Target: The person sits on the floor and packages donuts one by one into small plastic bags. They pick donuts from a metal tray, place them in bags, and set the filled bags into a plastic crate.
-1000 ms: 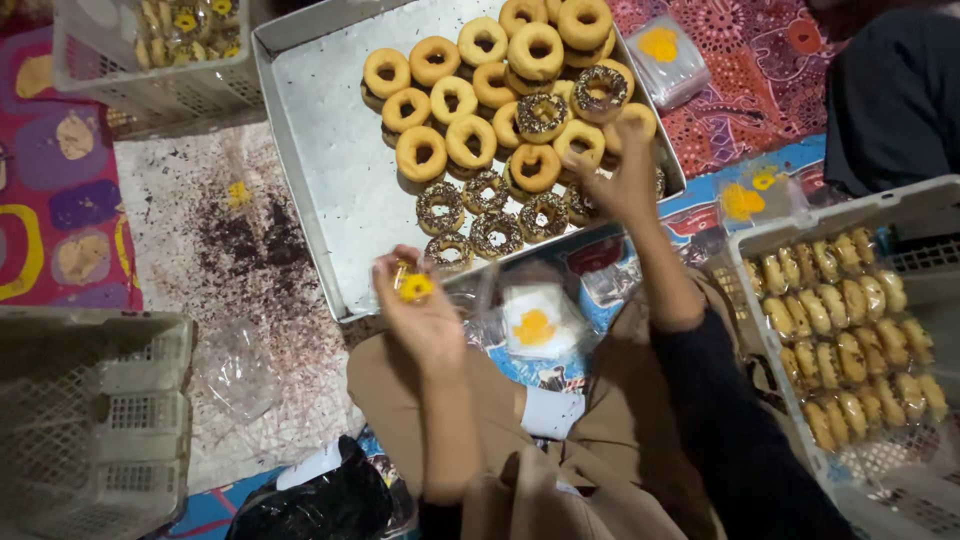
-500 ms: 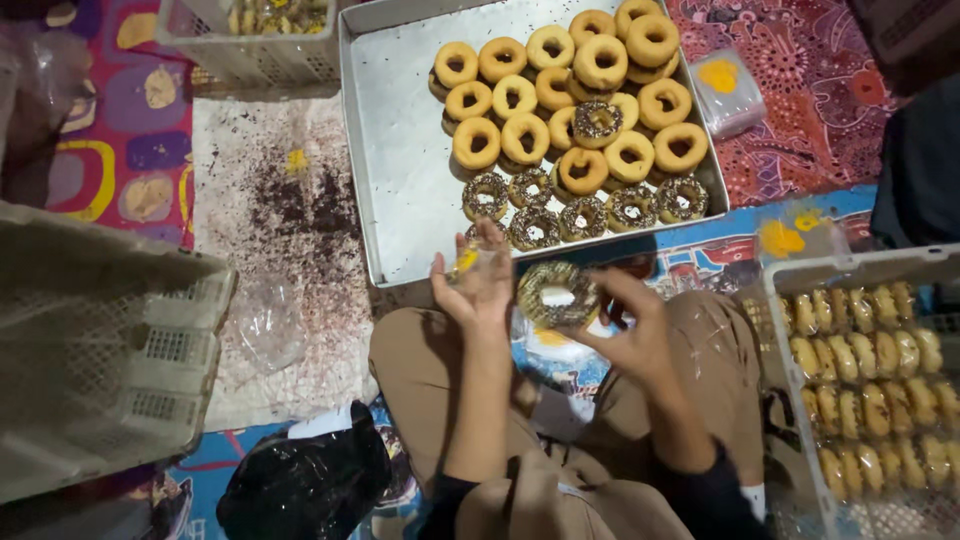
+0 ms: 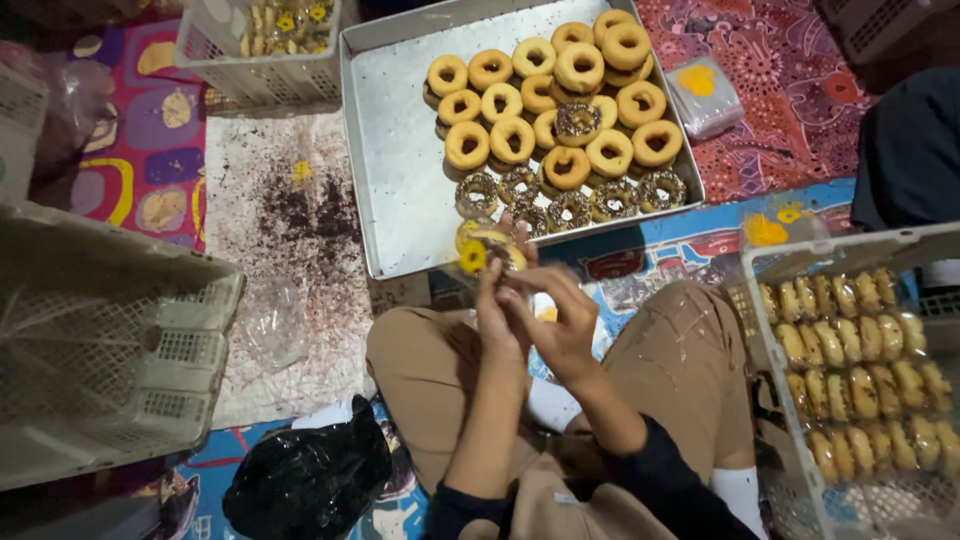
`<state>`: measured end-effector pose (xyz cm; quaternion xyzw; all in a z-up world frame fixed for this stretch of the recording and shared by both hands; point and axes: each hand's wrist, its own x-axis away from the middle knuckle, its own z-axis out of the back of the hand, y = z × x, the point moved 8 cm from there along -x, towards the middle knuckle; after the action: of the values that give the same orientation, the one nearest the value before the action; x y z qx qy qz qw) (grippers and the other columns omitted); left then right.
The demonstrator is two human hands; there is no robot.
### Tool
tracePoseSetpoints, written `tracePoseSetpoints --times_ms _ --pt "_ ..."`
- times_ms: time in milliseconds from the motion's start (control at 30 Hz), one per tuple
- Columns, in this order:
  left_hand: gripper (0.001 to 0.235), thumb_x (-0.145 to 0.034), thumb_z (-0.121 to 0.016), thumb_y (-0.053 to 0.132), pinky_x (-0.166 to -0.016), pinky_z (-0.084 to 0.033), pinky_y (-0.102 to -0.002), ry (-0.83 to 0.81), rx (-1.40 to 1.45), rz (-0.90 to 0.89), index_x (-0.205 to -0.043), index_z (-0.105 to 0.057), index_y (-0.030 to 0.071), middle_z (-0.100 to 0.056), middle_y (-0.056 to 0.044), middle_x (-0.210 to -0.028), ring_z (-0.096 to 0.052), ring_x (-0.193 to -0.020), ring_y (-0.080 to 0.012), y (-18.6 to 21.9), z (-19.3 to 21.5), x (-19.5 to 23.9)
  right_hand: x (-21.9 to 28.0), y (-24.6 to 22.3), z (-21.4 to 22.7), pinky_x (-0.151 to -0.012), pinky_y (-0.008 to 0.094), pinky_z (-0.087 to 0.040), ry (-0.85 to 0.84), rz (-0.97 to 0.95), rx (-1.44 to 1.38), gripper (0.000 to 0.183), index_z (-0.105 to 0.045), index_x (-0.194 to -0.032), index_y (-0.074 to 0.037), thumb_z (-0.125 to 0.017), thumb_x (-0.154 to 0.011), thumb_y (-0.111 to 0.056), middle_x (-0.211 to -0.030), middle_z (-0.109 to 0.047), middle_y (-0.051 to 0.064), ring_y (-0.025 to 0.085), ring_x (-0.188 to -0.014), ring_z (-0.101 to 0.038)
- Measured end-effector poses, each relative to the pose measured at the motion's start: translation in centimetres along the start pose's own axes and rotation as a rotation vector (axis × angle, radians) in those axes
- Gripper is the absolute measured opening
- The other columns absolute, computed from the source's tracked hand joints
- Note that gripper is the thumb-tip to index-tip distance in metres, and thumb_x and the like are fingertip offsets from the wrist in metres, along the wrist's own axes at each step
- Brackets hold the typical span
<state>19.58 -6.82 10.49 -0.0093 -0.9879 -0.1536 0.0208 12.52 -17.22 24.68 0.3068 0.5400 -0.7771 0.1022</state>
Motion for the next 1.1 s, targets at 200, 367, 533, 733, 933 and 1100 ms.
tracePoseSetpoints --times_ms 200,367,533,733,933,1100 --pt "0.045 -0.095 -0.062 0.025 -0.108 -0.044 -0.041 0.337 -0.601 -0.387 -0.136 -0.054 0.010 -0.069 -0.005 -0.119 -0.064 -0.116 -0.0164 6.1 4.7 1.6 -0.6 0.7 -0.8 -0.080 0.029 -0.062 -0.759 -0.119 -0.160 0.023 -0.075 -0.106 0.000 -0.080 -0.084 0.002 -0.100 -0.079 0.009 0.017 -0.089 -0.079" --pt "0.020 -0.084 -0.077 0.025 -0.098 -0.040 -0.037 -0.510 -1.438 -0.184 -0.094 -0.077 0.008 -0.073 -0.003 -0.084 -0.067 -0.085 -0.0202 4.7 -5.9 2.4 -2.8 -0.3 3.8 -0.086 0.032 -0.062 -0.624 -0.125 -0.193 0.040 -0.062 -0.124 0.001 -0.066 -0.085 0.006 -0.116 -0.072 0.012 0.020 -0.106 -0.074" --pt "0.016 -0.074 -0.081 0.005 -0.072 -0.045 -0.037 -0.629 -1.680 -0.696 -0.089 -0.077 0.006 -0.068 -0.006 -0.082 -0.060 -0.081 -0.0234 7.4 -15.4 8.1 -2.4 -3.2 5.3 -0.077 0.032 -0.052 -0.469 0.116 -0.232 0.019 -0.072 -0.112 -0.006 -0.071 -0.094 0.000 -0.098 -0.071 0.005 0.020 -0.087 -0.065" --pt "0.018 -0.078 -0.085 0.001 -0.070 -0.049 -0.034 -0.510 -1.519 -0.594 -0.090 -0.072 0.003 -0.070 -0.005 -0.084 -0.066 -0.075 -0.0201 8.2 -18.2 9.2 -2.0 -5.0 5.7 -0.069 0.031 -0.043 -0.324 0.459 0.070 0.026 -0.081 -0.098 -0.012 -0.090 -0.074 -0.016 -0.080 -0.060 -0.003 0.018 -0.076 -0.052" --pt "0.019 -0.074 -0.086 -0.001 -0.075 -0.052 -0.030 -0.496 -1.515 -0.521 -0.090 -0.080 0.007 -0.076 -0.004 -0.082 -0.067 -0.080 -0.0166 8.1 -18.0 9.9 2.4 -1.5 5.5 -0.089 0.045 -0.047 -0.141 0.830 0.344 0.030 -0.067 -0.106 -0.018 -0.084 -0.084 -0.028 -0.099 -0.058 -0.003 0.022 -0.092 -0.054" --pt "0.007 -0.085 -0.073 0.002 -0.102 -0.053 -0.034 -0.429 -1.322 -0.435 -0.091 -0.070 0.005 -0.071 -0.011 -0.111 -0.065 -0.116 -0.0176 10.3 -14.3 7.7 0.0 12.6 7.8 -0.095 0.044 -0.051 -0.870 0.180 1.071 0.043 -0.066 -0.124 -0.018 -0.077 -0.087 -0.037 -0.114 -0.066 0.011 0.030 -0.103 -0.064"
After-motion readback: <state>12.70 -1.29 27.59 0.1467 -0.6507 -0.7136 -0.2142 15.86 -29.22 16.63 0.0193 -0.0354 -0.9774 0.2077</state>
